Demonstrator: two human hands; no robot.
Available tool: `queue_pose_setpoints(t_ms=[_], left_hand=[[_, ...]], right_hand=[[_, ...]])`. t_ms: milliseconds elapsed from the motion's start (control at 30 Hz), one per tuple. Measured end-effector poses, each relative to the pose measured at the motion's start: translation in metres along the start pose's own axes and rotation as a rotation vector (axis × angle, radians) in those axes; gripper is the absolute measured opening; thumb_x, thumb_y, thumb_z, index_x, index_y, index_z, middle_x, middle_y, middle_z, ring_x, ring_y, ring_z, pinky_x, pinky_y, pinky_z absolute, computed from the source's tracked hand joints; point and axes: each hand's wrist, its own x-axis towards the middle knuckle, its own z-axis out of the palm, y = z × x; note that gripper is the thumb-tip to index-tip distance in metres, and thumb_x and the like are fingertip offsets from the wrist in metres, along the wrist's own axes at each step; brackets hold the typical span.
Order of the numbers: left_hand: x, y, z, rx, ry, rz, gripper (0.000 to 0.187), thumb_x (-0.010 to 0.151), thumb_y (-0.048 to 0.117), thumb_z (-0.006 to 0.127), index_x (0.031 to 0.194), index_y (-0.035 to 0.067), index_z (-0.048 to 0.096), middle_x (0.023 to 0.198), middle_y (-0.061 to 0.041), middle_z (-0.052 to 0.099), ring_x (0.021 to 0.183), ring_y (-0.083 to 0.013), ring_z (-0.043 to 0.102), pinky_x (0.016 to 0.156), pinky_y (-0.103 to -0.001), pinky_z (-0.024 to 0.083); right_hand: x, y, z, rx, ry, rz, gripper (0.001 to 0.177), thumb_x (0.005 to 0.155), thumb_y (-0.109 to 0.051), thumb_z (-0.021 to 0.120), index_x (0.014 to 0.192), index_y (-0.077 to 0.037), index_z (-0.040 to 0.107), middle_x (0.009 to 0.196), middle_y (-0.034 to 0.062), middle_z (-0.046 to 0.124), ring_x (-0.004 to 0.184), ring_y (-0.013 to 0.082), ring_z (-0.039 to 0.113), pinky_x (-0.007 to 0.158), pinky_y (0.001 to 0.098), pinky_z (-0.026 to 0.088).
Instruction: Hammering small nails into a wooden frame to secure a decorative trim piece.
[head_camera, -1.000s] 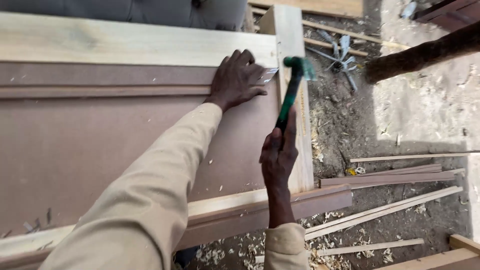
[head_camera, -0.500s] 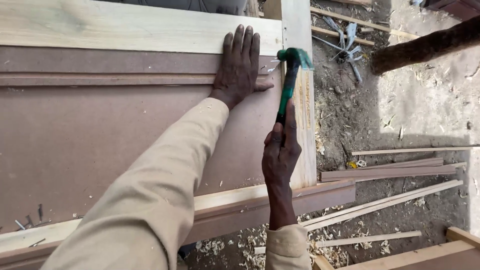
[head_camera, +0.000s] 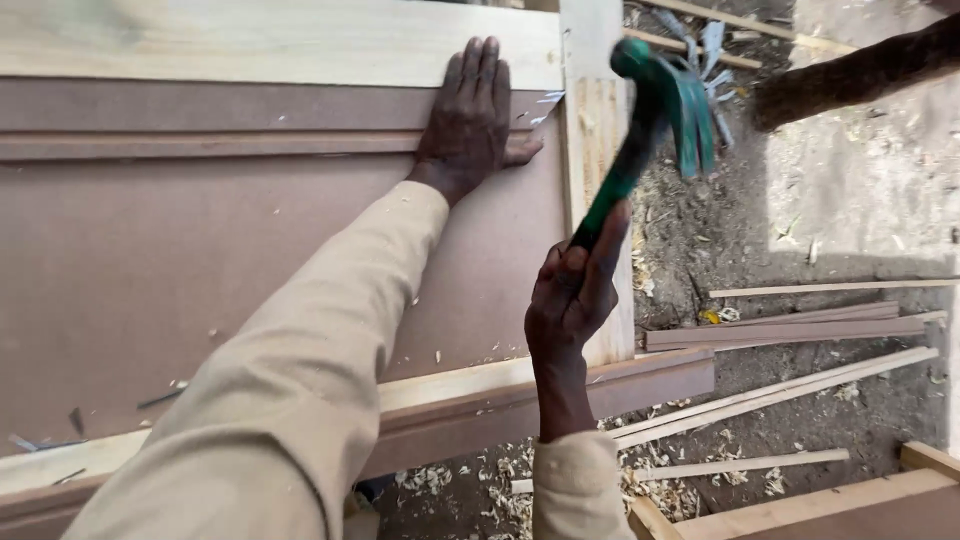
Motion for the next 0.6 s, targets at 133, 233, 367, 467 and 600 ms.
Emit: queue_pose_setpoints(t_ms=[133, 233, 367, 467, 600], left_hand=[[0.007, -0.001, 0.005, 0.009, 0.066, 0.001, 0.094, 0.079, 0.073, 0.059, 0.123, -0.010, 0.048, 0.130, -0.027, 0.042, 0.122, -0.0375, 0.039, 0.104, -0.045, 0.029], [0.011, 0.003, 0.018, -0.006, 0.086, -0.018, 0.095, 0.079, 0.073, 0.059, 0.124, -0.010, 0.047, 0.130, -0.027, 0.042, 0.123, -0.0374, 0.040, 0.104, -0.045, 0.029], [0.004, 0.005, 0.013, 0.017, 0.038, -0.024, 0.102, 0.077, 0.074, 0.067, 0.127, -0.010, 0.042, 0.131, -0.026, 0.041, 0.123, -0.0362, 0.039, 0.105, -0.044, 0.029], [0.011, -0.001, 0.003, -0.025, 0.081, -0.032, 0.092, 0.091, 0.072, 0.034, 0.127, -0.013, 0.035, 0.128, -0.026, 0.046, 0.122, -0.0343, 0.043, 0.104, -0.041, 0.034], [0.008, -0.001, 0.003, 0.091, 0.045, -0.054, 0.107, 0.077, 0.076, 0.065, 0.126, -0.015, 0.036, 0.127, -0.026, 0.046, 0.121, -0.0336, 0.044, 0.104, -0.040, 0.034]], right_hand=[[0.010, 0.015, 0.007, -0.102, -0.152, 0.221, 0.040, 0.098, -0.026, 0.035, 0.137, -0.016, 0.036, 0.060, 0.0000, 0.035, 0.051, 0.0102, 0.030, 0.049, 0.0237, 0.029], [0.015, 0.013, 0.005, -0.074, -0.079, 0.258, 0.042, 0.097, -0.017, 0.036, 0.139, -0.022, 0.034, 0.062, -0.0004, 0.037, 0.054, 0.0098, 0.034, 0.053, 0.0225, 0.036], [-0.026, 0.055, 0.006, 0.013, -0.002, 0.011, 0.052, 0.093, -0.005, 0.041, 0.142, -0.006, 0.024, 0.069, 0.0047, 0.047, 0.055, 0.0107, 0.035, 0.052, 0.0240, 0.033], [0.023, 0.025, 0.009, -0.205, -0.197, 0.241, 0.038, 0.098, -0.024, 0.036, 0.135, -0.025, 0.039, 0.094, -0.0039, 0.059, 0.051, 0.0125, 0.030, 0.048, 0.0253, 0.033], [0.007, 0.016, 0.005, 0.081, 0.020, 0.162, 0.042, 0.099, -0.018, 0.039, 0.140, -0.015, 0.033, 0.066, -0.0022, 0.034, 0.062, 0.0077, 0.036, 0.061, 0.0203, 0.039]])
